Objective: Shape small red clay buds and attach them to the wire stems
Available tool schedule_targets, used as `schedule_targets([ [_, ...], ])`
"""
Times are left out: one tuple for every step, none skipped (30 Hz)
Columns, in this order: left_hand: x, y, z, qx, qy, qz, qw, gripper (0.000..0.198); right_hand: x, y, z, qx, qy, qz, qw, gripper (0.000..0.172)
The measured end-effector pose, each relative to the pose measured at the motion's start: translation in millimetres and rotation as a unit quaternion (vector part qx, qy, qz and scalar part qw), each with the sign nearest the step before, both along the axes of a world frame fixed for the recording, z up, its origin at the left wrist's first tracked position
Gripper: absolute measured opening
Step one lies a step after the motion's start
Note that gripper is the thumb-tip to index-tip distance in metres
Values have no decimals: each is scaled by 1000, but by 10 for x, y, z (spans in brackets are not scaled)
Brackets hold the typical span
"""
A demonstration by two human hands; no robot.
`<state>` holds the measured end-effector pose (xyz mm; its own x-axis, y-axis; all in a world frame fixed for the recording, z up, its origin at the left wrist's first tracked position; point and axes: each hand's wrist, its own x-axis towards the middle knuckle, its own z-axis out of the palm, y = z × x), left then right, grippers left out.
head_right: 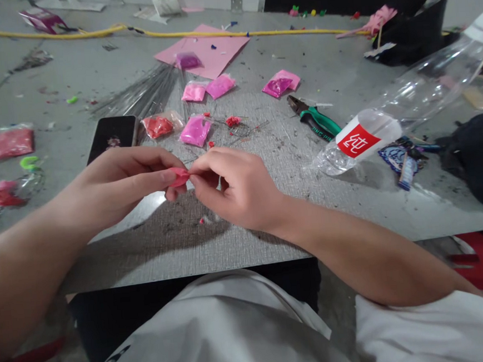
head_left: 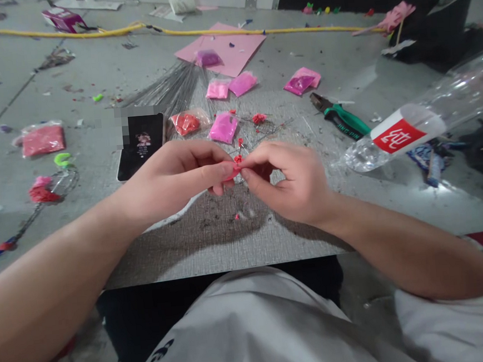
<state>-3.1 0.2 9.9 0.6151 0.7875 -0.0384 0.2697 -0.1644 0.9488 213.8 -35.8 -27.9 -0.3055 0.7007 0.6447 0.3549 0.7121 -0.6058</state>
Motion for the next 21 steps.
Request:
schedule_targets([
  [-2, 1, -1, 4, 0, 0, 1000, 16, 4, -4, 7, -6, 2, -5, 1000, 6],
  [-5, 3, -5, 9, -1, 2, 1000, 16, 9, -6, 14, -16, 6, -11, 1000, 7],
  [-8, 7, -11, 13, -2, 7, 1000, 16, 15, -8, 19, -28, 12, -15, 999, 9],
  [-11, 12, -16, 17, -3, 13, 1000, 16, 21, -8, 24, -40, 19, -16, 999, 11],
  [-12, 17, -21, 22, -2, 21, 1000, 17, 27, -8, 27, -50, 25, -12, 998, 15],
  [-12, 23, -25, 27, 2, 28, 999, 17, 31, -6, 28, -56, 28, -7, 998, 18],
  [-10, 29, -27, 30, 11, 34, 999, 17, 32, -4, 28, -58, 26, -4, 998, 21],
  [-7, 34, -28, 35, 23, 36, 998, 18, 29, -1, 26, -57, 21, -5, 998, 23],
  [-4, 40, -30, 43, 40, 37, 998, 19, 24, 1, 22, -55, 15, -9, 998, 23],
  [-1, 46, -32, 60, 62, 37, 996, 20, 17, 4, 15, -53, 11, -12, 998, 20],
  [-1, 53, -37, 86, 93, 38, 991, 20, 8, 8, 8, -53, 9, -14, 998, 15],
  [-5, 60, -44, 121, 129, 40, 983, 21, 1, 11, -1, -56, 10, -15, 998, 10],
  [-11, 68, -52, 162, 166, 42, 972, 21, -6, 14, -9, -61, 13, -15, 998, 6],
  [-21, 77, -62, 200, 202, 45, 958, 21, -10, 17, -17, -68, 16, -15, 997, 6],
  [-34, 86, -72, 230, 235, 47, 943, 22, -11, 19, -24, -75, 17, -15, 997, 6],
  [-49, 96, -83, 250, 261, 48, 931, 22, -10, 20, -30, -82, 17, -16, 996, 5],
  [-65, 105, -94, 260, 281, 49, 923, 23, -8, 19, -34, -89, 17, -15, 996, 3],
  [-82, 114, -105, 264, 297, 50, 916, 24, -5, 18, -38, -95, 18, -12, 995, 2],
  [-98, 123, -117, 267, 311, 50, 911, 25, -2, 15, -40, -100, 19, -8, 995, 2],
  [-113, 131, -129, 270, 321, 49, 906, 25, 0, 13, -41, -101, 17, -4, 995, 4],
  [-126, 140, -144, 273, 328, 47, 903, 25, 1, 11, -43, -96, 12, -2, 995, 6],
])
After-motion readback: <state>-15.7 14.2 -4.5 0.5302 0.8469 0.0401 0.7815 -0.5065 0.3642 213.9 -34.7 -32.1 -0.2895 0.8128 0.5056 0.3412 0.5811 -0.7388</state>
